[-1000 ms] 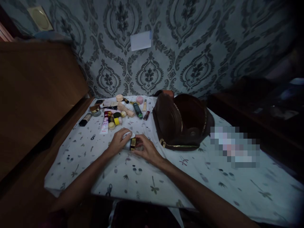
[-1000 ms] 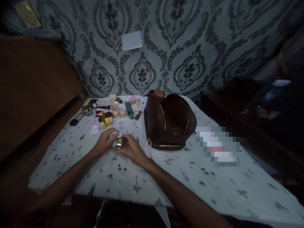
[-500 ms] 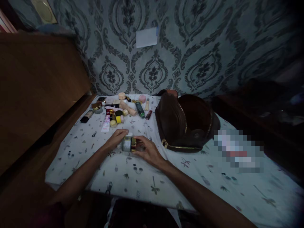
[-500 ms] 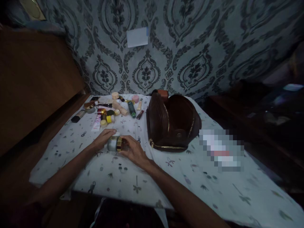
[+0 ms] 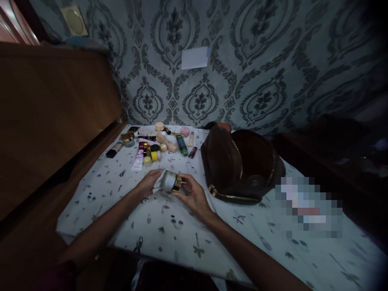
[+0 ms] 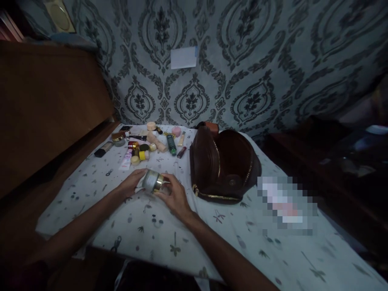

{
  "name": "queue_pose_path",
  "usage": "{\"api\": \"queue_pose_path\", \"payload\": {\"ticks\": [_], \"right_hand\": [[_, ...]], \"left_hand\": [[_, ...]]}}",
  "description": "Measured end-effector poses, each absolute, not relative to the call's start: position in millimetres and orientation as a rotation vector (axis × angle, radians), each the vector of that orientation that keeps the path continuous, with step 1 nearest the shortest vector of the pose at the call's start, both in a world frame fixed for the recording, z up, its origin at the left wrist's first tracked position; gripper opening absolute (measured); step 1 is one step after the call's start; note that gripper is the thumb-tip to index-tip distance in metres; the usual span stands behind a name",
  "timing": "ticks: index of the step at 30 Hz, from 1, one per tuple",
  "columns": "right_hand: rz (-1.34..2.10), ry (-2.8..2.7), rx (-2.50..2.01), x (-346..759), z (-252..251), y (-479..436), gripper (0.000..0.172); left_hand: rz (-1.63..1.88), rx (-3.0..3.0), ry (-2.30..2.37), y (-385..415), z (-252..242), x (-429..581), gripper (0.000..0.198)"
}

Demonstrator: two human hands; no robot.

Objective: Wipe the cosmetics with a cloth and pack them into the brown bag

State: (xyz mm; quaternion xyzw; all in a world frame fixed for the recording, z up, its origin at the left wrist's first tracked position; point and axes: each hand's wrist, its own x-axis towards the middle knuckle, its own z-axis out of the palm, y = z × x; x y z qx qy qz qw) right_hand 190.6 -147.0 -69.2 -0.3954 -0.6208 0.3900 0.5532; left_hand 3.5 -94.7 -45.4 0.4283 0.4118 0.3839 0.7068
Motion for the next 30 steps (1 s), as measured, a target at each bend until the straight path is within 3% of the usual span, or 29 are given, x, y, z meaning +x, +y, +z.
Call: {"api": "queue_pose_path", "payload": {"ticks": [22,30], "right_hand": [[0.892,-1.228,-1.052,194.8,-63.0,-143.6,0.049],[0.966,-1.255,-1.042,196.7,-65.9,-141.2,0.048]], "left_hand": [[0.647,1.008,0.844,-112.5,-33.6,3.7,0.045],[0.806,1.070,0.908,-114.0,-13.7,-8.1,0.044]]}}
